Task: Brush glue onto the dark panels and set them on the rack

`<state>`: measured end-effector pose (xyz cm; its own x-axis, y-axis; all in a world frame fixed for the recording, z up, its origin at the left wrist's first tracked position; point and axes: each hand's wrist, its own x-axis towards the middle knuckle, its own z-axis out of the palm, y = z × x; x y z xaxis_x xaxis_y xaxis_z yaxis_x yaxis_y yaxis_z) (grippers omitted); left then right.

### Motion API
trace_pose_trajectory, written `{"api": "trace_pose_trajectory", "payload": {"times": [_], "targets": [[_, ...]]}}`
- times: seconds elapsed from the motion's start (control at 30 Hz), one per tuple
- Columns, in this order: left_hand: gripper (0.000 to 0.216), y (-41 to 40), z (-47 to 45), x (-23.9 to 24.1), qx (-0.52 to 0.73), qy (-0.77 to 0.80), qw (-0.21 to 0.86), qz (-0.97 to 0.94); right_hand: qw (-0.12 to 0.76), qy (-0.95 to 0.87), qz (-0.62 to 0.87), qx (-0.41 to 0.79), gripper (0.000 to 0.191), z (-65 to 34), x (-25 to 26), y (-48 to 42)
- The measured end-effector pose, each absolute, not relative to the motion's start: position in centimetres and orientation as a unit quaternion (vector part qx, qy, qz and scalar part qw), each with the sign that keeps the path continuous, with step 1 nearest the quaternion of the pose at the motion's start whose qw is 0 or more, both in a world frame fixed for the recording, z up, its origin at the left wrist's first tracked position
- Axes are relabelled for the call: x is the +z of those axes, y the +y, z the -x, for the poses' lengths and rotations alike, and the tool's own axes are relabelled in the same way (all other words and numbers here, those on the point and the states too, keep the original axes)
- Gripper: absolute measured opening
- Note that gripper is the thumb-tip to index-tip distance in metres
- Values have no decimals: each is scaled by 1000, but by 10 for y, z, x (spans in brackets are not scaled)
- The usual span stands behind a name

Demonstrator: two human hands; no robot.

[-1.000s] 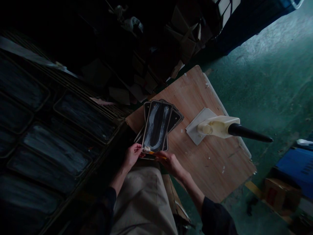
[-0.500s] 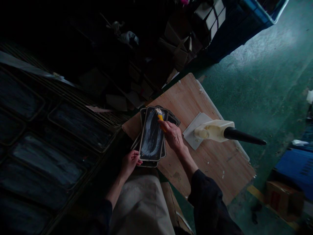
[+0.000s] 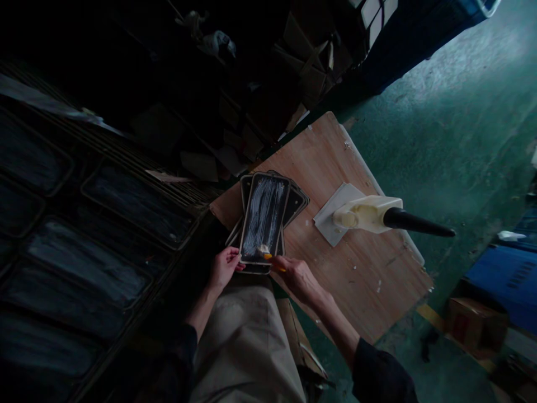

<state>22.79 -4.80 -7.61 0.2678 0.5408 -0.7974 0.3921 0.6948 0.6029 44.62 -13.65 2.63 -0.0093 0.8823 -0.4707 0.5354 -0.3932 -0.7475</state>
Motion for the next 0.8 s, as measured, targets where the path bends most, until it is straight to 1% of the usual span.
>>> {"api": "trace_pose_trajectory", "payload": {"times": [0.07, 0.13, 0.23, 0.33, 0.43, 0.5, 0.7, 0.8], "targets": [[24, -48, -228, -76, 52, 600, 695, -394, 209, -493, 714, 451, 27, -454, 25, -130], [24, -48, -227, -76, 50, 597, 696, -396, 222, -497, 741, 393, 27, -460, 18, -124], [24, -48, -227, -77, 47, 597, 700, -389, 201, -530, 744, 354, 28, -453, 4, -130], [24, -49, -228, -78, 45, 608, 699, -375, 180, -536, 736, 372, 27, -432, 0, -153], [25, -50, -229, -77, 46, 616, 697, -364, 180, -501, 748, 396, 25, -407, 7, -175], [25, -50, -229, -77, 48, 615, 697, -364, 199, -463, 761, 408, 24, -390, 14, -180], [18, -47, -228, -74, 44, 610, 694, -380, 303, -365, 766, 433, 22, -345, 24, -168], [17, -47, -227, -75, 43, 606, 693, -389, 319, -327, 772, 442, 22, -341, 22, -172]]}}
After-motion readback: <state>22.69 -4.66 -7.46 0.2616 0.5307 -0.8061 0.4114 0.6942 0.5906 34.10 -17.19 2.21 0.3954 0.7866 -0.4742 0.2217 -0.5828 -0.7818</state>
